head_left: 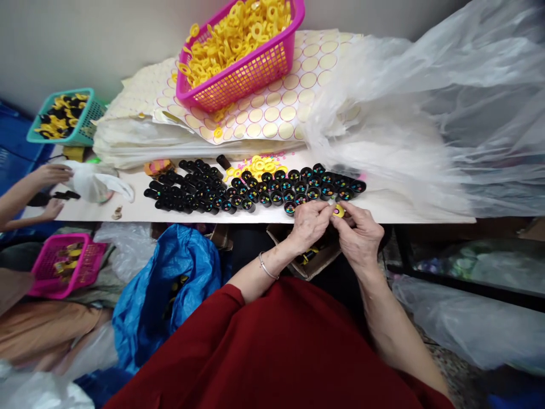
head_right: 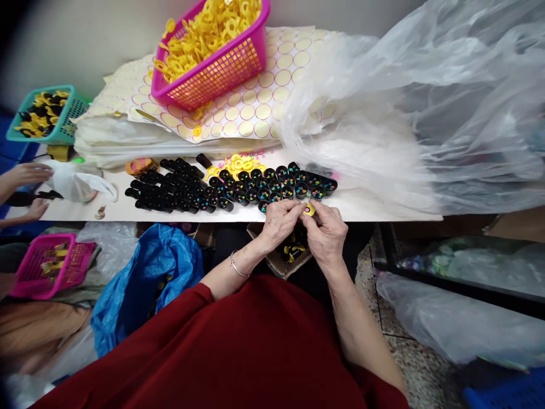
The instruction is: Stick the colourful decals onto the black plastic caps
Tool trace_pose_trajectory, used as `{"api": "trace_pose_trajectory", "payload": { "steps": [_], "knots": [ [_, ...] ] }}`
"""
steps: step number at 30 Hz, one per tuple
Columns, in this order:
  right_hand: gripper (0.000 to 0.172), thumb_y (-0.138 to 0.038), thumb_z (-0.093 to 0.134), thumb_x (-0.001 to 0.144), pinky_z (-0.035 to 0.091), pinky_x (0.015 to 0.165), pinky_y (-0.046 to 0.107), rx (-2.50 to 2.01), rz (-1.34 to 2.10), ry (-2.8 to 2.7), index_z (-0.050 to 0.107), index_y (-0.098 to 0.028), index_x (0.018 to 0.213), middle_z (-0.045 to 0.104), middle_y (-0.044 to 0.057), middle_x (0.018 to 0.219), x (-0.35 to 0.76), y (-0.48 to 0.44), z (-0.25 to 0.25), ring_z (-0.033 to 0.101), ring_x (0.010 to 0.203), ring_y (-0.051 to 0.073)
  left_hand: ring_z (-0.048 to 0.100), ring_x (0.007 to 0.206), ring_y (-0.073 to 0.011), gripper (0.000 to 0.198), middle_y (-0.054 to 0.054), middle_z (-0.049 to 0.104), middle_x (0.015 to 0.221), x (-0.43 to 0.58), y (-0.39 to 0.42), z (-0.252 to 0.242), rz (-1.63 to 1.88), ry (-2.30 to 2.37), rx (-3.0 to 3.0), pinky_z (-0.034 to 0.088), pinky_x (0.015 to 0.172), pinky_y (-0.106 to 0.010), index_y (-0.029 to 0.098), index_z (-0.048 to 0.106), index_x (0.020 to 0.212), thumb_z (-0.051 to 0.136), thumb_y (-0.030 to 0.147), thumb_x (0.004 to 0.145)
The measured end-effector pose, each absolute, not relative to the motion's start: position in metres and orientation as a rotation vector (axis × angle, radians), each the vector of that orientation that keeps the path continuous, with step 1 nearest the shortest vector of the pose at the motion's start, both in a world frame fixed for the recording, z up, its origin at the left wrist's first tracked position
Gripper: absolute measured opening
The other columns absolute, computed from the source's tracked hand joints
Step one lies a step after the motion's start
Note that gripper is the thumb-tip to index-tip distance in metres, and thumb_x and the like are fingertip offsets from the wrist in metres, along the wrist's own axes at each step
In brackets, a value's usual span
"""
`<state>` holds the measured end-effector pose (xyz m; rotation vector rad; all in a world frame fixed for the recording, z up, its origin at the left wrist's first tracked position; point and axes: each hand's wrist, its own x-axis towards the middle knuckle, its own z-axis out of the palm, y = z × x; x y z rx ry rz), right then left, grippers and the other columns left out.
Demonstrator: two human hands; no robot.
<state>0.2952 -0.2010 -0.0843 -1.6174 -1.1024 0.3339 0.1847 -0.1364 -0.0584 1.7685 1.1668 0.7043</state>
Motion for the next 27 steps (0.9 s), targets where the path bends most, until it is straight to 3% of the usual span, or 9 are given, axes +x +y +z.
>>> {"api": "trace_pose_trajectory", "payload": {
  "steps": [5, 9, 11, 16, 27],
  "knots": [
    [0.033, -0.04, 0.076, 0.071, 0.056, 0.063, 0.031, -1.49, 0.58, -0.901, 0.077, -0.023, 0.099, 0.074, 0.003, 0.092, 0.291, -0.201, -0.084, 0.063, 0.067, 0.015, 0.057, 0.064, -0.0118, 0.032, 0.0, 0.065, 0.065, 0.185, -0.134, -0.062, 0.73, 1.166, 1.773, 0.045, 0.066, -0.024, 0.017, 0.071, 0.065, 0.059, 0.031, 0.091],
    [0.043, -0.051, 0.076, 0.071, 0.045, 0.041, 0.024, -1.429, 0.817, -0.607, 0.077, -0.018, 0.099, 0.064, -0.002, 0.061, 0.285, -0.199, -0.081, 0.053, 0.045, 0.011, 0.059, 0.065, -0.0125, 0.031, -0.001, 0.066, 0.065, 0.186, -0.134, -0.066, 0.791, 1.155, 1.775, 0.047, 0.065, -0.024, 0.018, 0.072, 0.067, 0.06, 0.034, 0.091],
    [0.048, -0.057, 0.075, 0.069, 0.043, 0.037, 0.023, -1.392, 0.914, -0.471, 0.076, -0.016, 0.095, 0.061, -0.002, 0.056, 0.282, -0.195, -0.078, 0.052, 0.04, 0.011, 0.059, 0.065, -0.0122, 0.029, -0.001, 0.066, 0.066, 0.187, -0.134, -0.067, 0.799, 1.151, 1.764, 0.048, 0.065, -0.024, 0.018, 0.073, 0.069, 0.061, 0.034, 0.09],
    [0.048, -0.056, 0.08, 0.058, 0.047, 0.037, 0.023, -1.359, 1.032, -0.285, 0.07, -0.017, 0.085, 0.062, -0.004, 0.058, 0.276, -0.188, -0.07, 0.053, 0.037, 0.01, 0.06, 0.066, -0.0118, 0.021, -0.001, 0.065, 0.066, 0.189, -0.133, -0.067, 0.807, 1.157, 1.726, 0.048, 0.066, -0.024, 0.017, 0.073, 0.07, 0.065, 0.026, 0.087],
    [0.032, -0.048, 0.072, 0.06, 0.051, 0.041, 0.027, -1.457, 0.867, -0.33, 0.062, -0.019, 0.071, 0.063, -0.002, 0.062, 0.277, -0.184, -0.081, 0.058, 0.049, 0.014, 0.056, 0.065, -0.0122, 0.024, -0.001, 0.061, 0.064, 0.2, -0.138, -0.068, 0.81, 1.234, 1.615, 0.047, 0.065, -0.026, 0.017, 0.065, 0.059, 0.065, 0.015, 0.083]
  ]
}}
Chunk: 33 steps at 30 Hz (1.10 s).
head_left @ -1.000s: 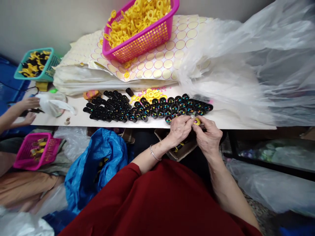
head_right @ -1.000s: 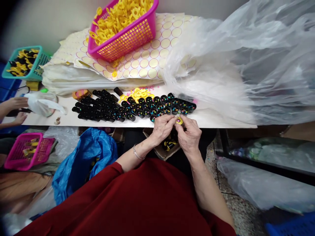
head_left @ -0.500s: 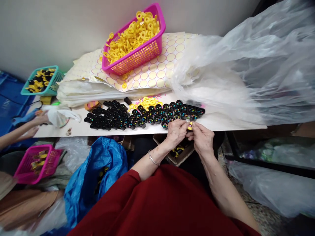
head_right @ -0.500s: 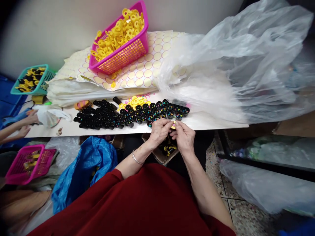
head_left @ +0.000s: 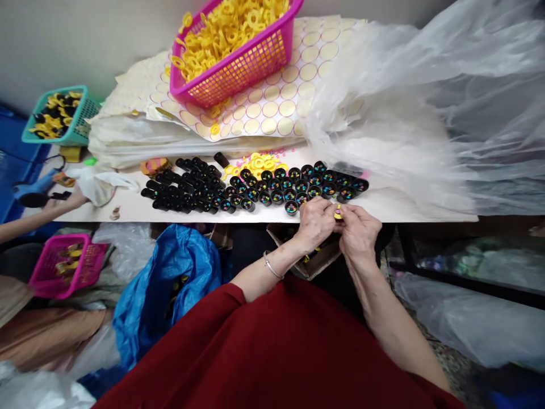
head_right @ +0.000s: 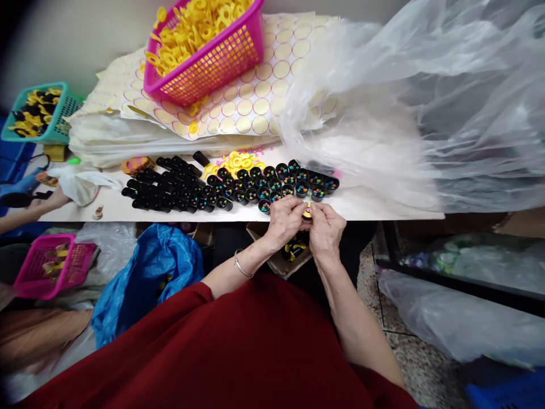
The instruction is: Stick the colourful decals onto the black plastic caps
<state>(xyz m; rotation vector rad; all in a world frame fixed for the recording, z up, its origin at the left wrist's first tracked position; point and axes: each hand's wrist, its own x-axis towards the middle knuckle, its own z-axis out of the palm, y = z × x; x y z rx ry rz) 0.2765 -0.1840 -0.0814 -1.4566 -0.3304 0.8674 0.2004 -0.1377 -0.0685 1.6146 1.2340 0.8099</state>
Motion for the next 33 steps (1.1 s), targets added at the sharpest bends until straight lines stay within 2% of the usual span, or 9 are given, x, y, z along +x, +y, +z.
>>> {"api": "trace_pose_trajectory", "payload": {
  "steps": [6, 11, 15, 18, 21, 27, 33],
  "knots": [
    [0.037, -0.054, 0.072, 0.061, 0.051, 0.04, 0.028, -1.434, 1.007, -0.303, 0.061, -0.021, 0.074, 0.059, -0.004, 0.057, 0.279, -0.183, -0.073, 0.055, 0.043, 0.013, 0.057, 0.067, -0.0125, 0.024, 0.0, 0.061, 0.064, 0.199, -0.133, -0.073, 0.865, 1.196, 1.719, 0.048, 0.065, -0.025, 0.018, 0.064, 0.061, 0.063, 0.018, 0.085],
    [0.038, -0.054, 0.075, 0.061, 0.051, 0.042, 0.029, -1.456, 1.0, -0.345, 0.06, -0.021, 0.073, 0.059, -0.004, 0.06, 0.278, -0.195, -0.074, 0.056, 0.047, 0.014, 0.056, 0.066, -0.0119, 0.027, 0.0, 0.058, 0.066, 0.191, -0.146, -0.072, 0.933, 1.129, 1.845, 0.047, 0.063, -0.024, 0.018, 0.062, 0.064, 0.057, 0.018, 0.09],
    [0.037, -0.055, 0.071, 0.071, 0.053, 0.048, 0.028, -1.469, 0.962, -0.485, 0.065, -0.02, 0.079, 0.063, -0.001, 0.071, 0.257, -0.213, -0.076, 0.059, 0.057, 0.015, 0.057, 0.066, -0.0116, 0.028, -0.001, 0.059, 0.068, 0.16, -0.168, -0.062, 1.055, 1.059, 1.933, 0.049, 0.064, -0.023, 0.018, 0.064, 0.07, 0.053, 0.022, 0.095],
    [0.036, -0.055, 0.067, 0.079, 0.056, 0.055, 0.029, -1.417, 1.086, -0.647, 0.068, -0.02, 0.088, 0.068, 0.002, 0.082, 0.226, -0.216, -0.07, 0.063, 0.067, 0.016, 0.06, 0.068, -0.0111, 0.024, -0.003, 0.065, 0.074, 0.123, -0.179, -0.056, 1.19, 1.13, 1.897, 0.05, 0.065, -0.022, 0.017, 0.07, 0.08, 0.054, 0.025, 0.096],
    [0.037, -0.056, 0.062, 0.083, 0.057, 0.057, 0.03, -1.381, 1.196, -0.813, 0.068, -0.02, 0.093, 0.069, 0.003, 0.086, 0.195, -0.204, -0.065, 0.063, 0.068, 0.017, 0.061, 0.067, -0.0107, 0.026, -0.003, 0.066, 0.073, 0.088, -0.175, -0.058, 1.269, 1.277, 1.841, 0.051, 0.066, -0.022, 0.017, 0.071, 0.079, 0.055, 0.029, 0.096],
    [0.039, -0.053, 0.051, 0.091, 0.056, 0.088, 0.039, -1.43, 0.901, -1.157, 0.069, -0.019, 0.093, 0.072, 0.008, 0.095, 0.167, -0.168, -0.084, 0.067, 0.09, 0.021, 0.059, 0.065, -0.0107, 0.03, -0.002, 0.063, 0.068, 0.06, -0.145, -0.077, 1.353, 1.361, 1.799, 0.049, 0.066, -0.023, 0.017, 0.068, 0.07, 0.056, 0.028, 0.095],
    [0.042, -0.047, 0.048, 0.098, 0.057, 0.09, 0.039, -1.464, 0.643, -1.36, 0.067, -0.016, 0.119, 0.072, 0.014, 0.114, 0.169, -0.167, -0.099, 0.069, 0.101, 0.023, 0.057, 0.068, -0.0114, 0.032, -0.002, 0.062, 0.069, 0.061, -0.138, -0.083, 1.331, 1.353, 1.828, 0.048, 0.069, -0.024, 0.017, 0.065, 0.068, 0.052, 0.024, 0.096]
  ]
}}
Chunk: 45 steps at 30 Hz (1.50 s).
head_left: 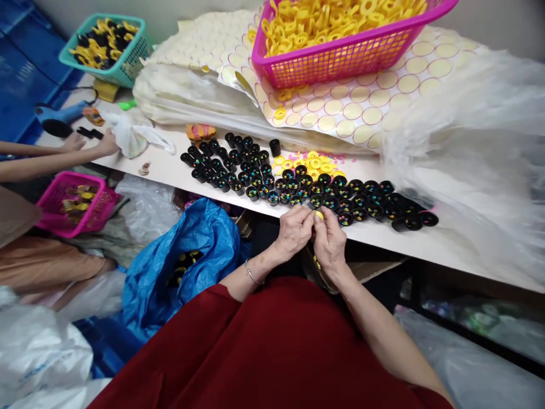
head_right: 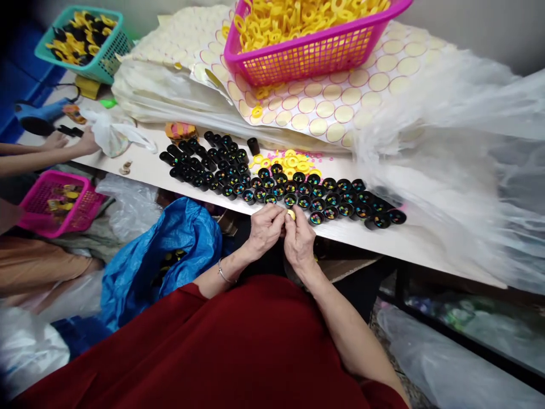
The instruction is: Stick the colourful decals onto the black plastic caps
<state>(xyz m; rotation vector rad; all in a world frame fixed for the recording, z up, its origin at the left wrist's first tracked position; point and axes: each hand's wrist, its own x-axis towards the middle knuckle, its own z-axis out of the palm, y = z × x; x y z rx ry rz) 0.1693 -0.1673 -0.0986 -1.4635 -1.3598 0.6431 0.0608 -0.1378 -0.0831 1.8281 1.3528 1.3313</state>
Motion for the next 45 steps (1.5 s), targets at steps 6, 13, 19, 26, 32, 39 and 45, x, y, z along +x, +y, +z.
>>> {"api": "trace_pose_trajectory", "payload": {
  "steps": [6, 13, 19, 26, 32, 39, 45],
  "knots": [
    [0.033, -0.033, 0.049, 0.101, 0.057, 0.095, 0.041, -1.412, 0.386, -1.621, 0.068, -0.018, 0.123, 0.068, 0.016, 0.12, 0.18, -0.171, -0.1, 0.067, 0.111, 0.024, 0.057, 0.067, -0.0117, 0.034, -0.001, 0.061, 0.066, 0.059, -0.138, -0.08, 1.296, 1.301, 1.856, 0.048, 0.069, -0.024, 0.017, 0.063, 0.066, 0.051, 0.024, 0.097],
    [0.033, -0.025, 0.05, 0.1, 0.061, 0.086, 0.035, -1.35, 0.301, -1.656, 0.067, -0.018, 0.128, 0.069, 0.015, 0.113, 0.18, -0.17, -0.105, 0.069, 0.104, 0.022, 0.052, 0.054, -0.0086, 0.038, 0.002, 0.056, 0.056, 0.06, -0.14, -0.072, 1.235, 1.382, 1.744, 0.045, 0.058, -0.021, 0.017, 0.062, 0.06, 0.055, 0.028, 0.096],
    [0.035, -0.024, 0.05, 0.1, 0.061, 0.089, 0.039, -1.346, 0.343, -1.628, 0.065, -0.019, 0.131, 0.071, 0.015, 0.116, 0.18, -0.17, -0.11, 0.07, 0.105, 0.023, 0.053, 0.055, -0.0097, 0.037, 0.001, 0.057, 0.053, 0.063, -0.14, -0.075, 1.171, 1.445, 1.711, 0.046, 0.062, -0.022, 0.018, 0.062, 0.059, 0.056, 0.025, 0.094],
    [0.038, -0.039, 0.044, 0.102, 0.06, 0.09, 0.04, -1.409, 0.491, -1.605, 0.066, -0.018, 0.126, 0.072, 0.016, 0.116, 0.181, -0.167, -0.11, 0.07, 0.105, 0.024, 0.057, 0.058, -0.0105, 0.029, -0.001, 0.064, 0.06, 0.067, -0.138, -0.074, 1.14, 1.497, 1.549, 0.047, 0.063, -0.023, 0.018, 0.062, 0.059, 0.059, 0.019, 0.088],
    [0.043, -0.049, 0.049, 0.097, 0.061, 0.076, 0.037, -1.399, 0.746, -1.546, 0.063, -0.017, 0.122, 0.073, 0.013, 0.103, 0.187, -0.163, -0.107, 0.071, 0.083, 0.022, 0.054, 0.051, -0.0095, 0.031, 0.002, 0.058, 0.055, 0.067, -0.144, -0.072, 1.133, 1.405, 1.221, 0.047, 0.054, -0.021, 0.018, 0.061, 0.065, 0.06, 0.036, 0.09],
    [0.035, -0.048, 0.051, 0.094, 0.058, 0.072, 0.034, -1.386, 0.745, -1.374, 0.061, -0.019, 0.111, 0.07, 0.007, 0.093, 0.178, -0.163, -0.109, 0.067, 0.078, 0.019, 0.06, 0.048, -0.0104, 0.032, 0.003, 0.063, 0.058, 0.063, -0.157, -0.087, 1.237, 1.213, 0.889, 0.053, 0.052, -0.022, 0.014, 0.062, 0.101, 0.057, 0.043, 0.09],
    [0.035, -0.049, 0.054, 0.094, 0.057, 0.064, 0.031, -1.345, 0.816, -1.282, 0.058, -0.021, 0.114, 0.069, 0.005, 0.093, 0.178, -0.181, -0.104, 0.065, 0.066, 0.016, 0.055, 0.057, -0.0075, 0.021, -0.003, 0.07, 0.084, 0.063, -0.179, -0.097, 1.325, 1.433, 1.401, 0.053, 0.061, -0.023, 0.015, 0.069, 0.097, 0.065, 0.022, 0.077]
  ]
}}
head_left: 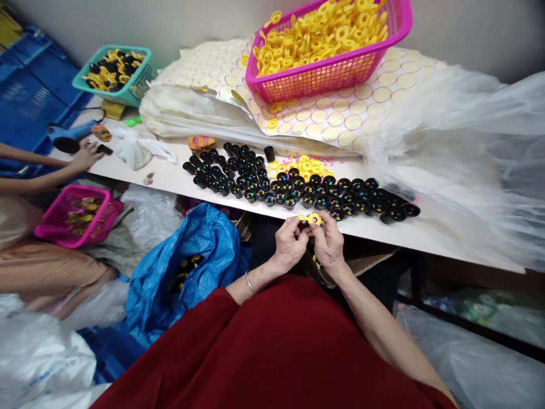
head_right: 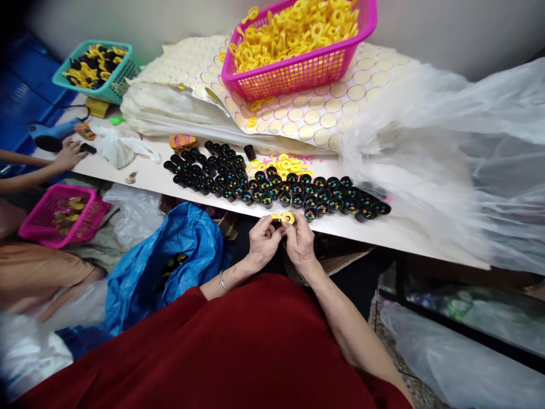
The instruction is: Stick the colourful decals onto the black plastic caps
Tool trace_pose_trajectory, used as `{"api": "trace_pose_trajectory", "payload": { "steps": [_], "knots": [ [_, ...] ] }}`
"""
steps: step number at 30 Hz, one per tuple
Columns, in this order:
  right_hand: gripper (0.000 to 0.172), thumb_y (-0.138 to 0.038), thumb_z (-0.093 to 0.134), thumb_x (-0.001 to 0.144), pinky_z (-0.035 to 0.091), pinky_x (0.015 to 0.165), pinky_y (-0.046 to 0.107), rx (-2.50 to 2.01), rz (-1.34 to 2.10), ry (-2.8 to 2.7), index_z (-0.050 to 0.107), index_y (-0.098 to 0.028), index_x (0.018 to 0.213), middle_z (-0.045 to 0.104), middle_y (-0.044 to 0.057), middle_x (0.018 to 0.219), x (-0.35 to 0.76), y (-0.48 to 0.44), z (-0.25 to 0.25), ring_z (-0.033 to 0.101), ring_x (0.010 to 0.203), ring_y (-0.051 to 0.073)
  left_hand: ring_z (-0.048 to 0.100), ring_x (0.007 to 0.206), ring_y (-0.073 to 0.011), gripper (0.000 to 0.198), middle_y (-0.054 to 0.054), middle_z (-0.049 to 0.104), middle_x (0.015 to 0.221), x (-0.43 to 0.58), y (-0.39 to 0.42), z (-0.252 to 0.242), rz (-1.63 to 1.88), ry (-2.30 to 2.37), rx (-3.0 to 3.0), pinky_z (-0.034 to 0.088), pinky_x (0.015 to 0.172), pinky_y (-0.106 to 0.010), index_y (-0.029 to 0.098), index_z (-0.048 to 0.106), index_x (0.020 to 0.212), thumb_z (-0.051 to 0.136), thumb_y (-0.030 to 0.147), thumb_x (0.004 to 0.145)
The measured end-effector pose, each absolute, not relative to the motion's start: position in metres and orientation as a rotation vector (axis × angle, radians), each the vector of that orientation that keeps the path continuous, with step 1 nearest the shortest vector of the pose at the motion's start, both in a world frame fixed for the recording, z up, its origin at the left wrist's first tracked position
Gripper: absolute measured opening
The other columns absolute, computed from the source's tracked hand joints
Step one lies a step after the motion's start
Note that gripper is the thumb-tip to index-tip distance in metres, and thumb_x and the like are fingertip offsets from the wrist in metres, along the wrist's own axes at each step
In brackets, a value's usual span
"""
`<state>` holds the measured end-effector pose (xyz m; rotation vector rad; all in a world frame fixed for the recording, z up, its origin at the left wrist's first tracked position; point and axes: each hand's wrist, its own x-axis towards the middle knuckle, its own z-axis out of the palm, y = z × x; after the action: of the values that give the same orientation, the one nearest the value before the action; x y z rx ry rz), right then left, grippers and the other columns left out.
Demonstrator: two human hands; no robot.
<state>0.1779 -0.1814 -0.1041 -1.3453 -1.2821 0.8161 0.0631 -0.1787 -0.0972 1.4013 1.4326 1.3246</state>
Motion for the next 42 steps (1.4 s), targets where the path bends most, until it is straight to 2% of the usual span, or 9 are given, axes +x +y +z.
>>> {"api": "trace_pose_trajectory", "payload": {
  "steps": [5, 10, 14, 17, 22, 29, 34, 37, 42],
  "knots": [
    [0.035, -0.049, 0.061, 0.092, 0.058, 0.08, 0.034, -1.34, 0.767, -1.175, 0.059, -0.021, 0.113, 0.07, 0.007, 0.103, 0.183, -0.211, -0.094, 0.069, 0.083, 0.018, 0.065, 0.098, -0.0204, 0.034, -0.009, 0.074, 0.105, 0.065, -0.18, -0.093, 1.261, 1.32, 1.74, 0.056, 0.09, -0.038, 0.018, 0.074, 0.101, 0.076, 0.017, 0.067],
    [0.039, -0.051, 0.071, 0.084, 0.06, 0.074, 0.033, -1.294, 0.967, -1.06, 0.06, -0.022, 0.108, 0.07, 0.006, 0.101, 0.198, -0.241, -0.077, 0.069, 0.082, 0.017, 0.063, 0.102, -0.022, 0.028, -0.009, 0.074, 0.104, 0.068, -0.181, -0.09, 1.059, 1.044, 1.842, 0.052, 0.096, -0.043, 0.021, 0.077, 0.1, 0.081, 0.026, 0.072],
    [0.045, -0.047, 0.086, 0.068, 0.059, 0.071, 0.03, -1.344, 1.177, -1.004, 0.06, -0.022, 0.094, 0.07, 0.006, 0.107, 0.225, -0.258, -0.06, 0.069, 0.084, 0.016, 0.053, 0.124, -0.0294, 0.025, -0.011, 0.068, 0.122, 0.069, -0.188, -0.084, 0.841, 0.885, 2.041, 0.046, 0.108, -0.052, 0.026, 0.08, 0.095, 0.084, 0.031, 0.07],
    [0.055, -0.044, 0.092, 0.059, 0.06, 0.072, 0.032, -1.335, 1.36, -0.962, 0.06, -0.023, 0.099, 0.071, 0.005, 0.105, 0.242, -0.266, -0.051, 0.069, 0.09, 0.019, 0.048, 0.134, -0.0336, 0.028, -0.011, 0.065, 0.127, 0.073, -0.193, -0.08, 0.744, 0.705, 2.098, 0.043, 0.111, -0.056, 0.027, 0.08, 0.096, 0.086, 0.032, 0.069],
    [0.06, -0.044, 0.092, 0.058, 0.059, 0.076, 0.035, -1.233, 1.656, -0.929, 0.068, -0.022, 0.109, 0.073, 0.006, 0.103, 0.249, -0.278, -0.047, 0.069, 0.09, 0.021, 0.044, 0.14, -0.0378, 0.025, -0.013, 0.064, 0.131, 0.083, -0.201, -0.074, 0.593, 0.585, 2.102, 0.042, 0.114, -0.06, 0.025, 0.08, 0.091, 0.087, 0.031, 0.068],
    [0.044, -0.047, 0.09, 0.058, 0.053, 0.065, 0.03, -1.313, 1.624, -0.846, 0.075, -0.018, 0.086, 0.069, 0.002, 0.08, 0.242, -0.293, -0.056, 0.061, 0.072, 0.016, 0.047, 0.141, -0.0345, 0.02, -0.012, 0.066, 0.13, 0.089, -0.208, -0.076, 0.487, 0.485, 2.103, 0.041, 0.116, -0.056, 0.025, 0.08, 0.089, 0.085, 0.036, 0.072],
    [0.051, -0.053, 0.089, 0.061, 0.054, 0.07, 0.031, -1.266, 1.602, -0.851, 0.074, -0.021, 0.098, 0.07, 0.004, 0.094, 0.239, -0.296, -0.062, 0.062, 0.08, 0.017, 0.048, 0.14, -0.0343, 0.025, -0.011, 0.068, 0.128, 0.086, -0.208, -0.075, 0.502, 0.495, 1.998, 0.043, 0.113, -0.056, 0.027, 0.081, 0.091, 0.088, 0.032, 0.068],
    [0.058, -0.066, 0.082, 0.066, 0.057, 0.075, 0.035, -1.217, 1.63, -0.901, 0.072, -0.021, 0.101, 0.069, 0.007, 0.103, 0.239, -0.294, -0.064, 0.065, 0.089, 0.021, 0.05, 0.139, -0.0344, 0.031, -0.01, 0.068, 0.127, 0.083, -0.204, -0.071, 0.446, 0.53, 1.901, 0.043, 0.112, -0.057, 0.028, 0.081, 0.091, 0.091, 0.031, 0.062],
    [0.061, -0.073, 0.071, 0.074, 0.061, 0.067, 0.037, -1.149, 1.739, -0.841, 0.071, -0.02, 0.105, 0.066, 0.006, 0.087, 0.239, -0.291, -0.065, 0.065, 0.075, 0.019, 0.053, 0.135, -0.0322, 0.033, -0.006, 0.069, 0.124, 0.08, -0.202, -0.071, 0.408, 0.53, 1.728, 0.042, 0.113, -0.056, 0.03, 0.082, 0.089, 0.093, 0.025, 0.058]
  ]
}}
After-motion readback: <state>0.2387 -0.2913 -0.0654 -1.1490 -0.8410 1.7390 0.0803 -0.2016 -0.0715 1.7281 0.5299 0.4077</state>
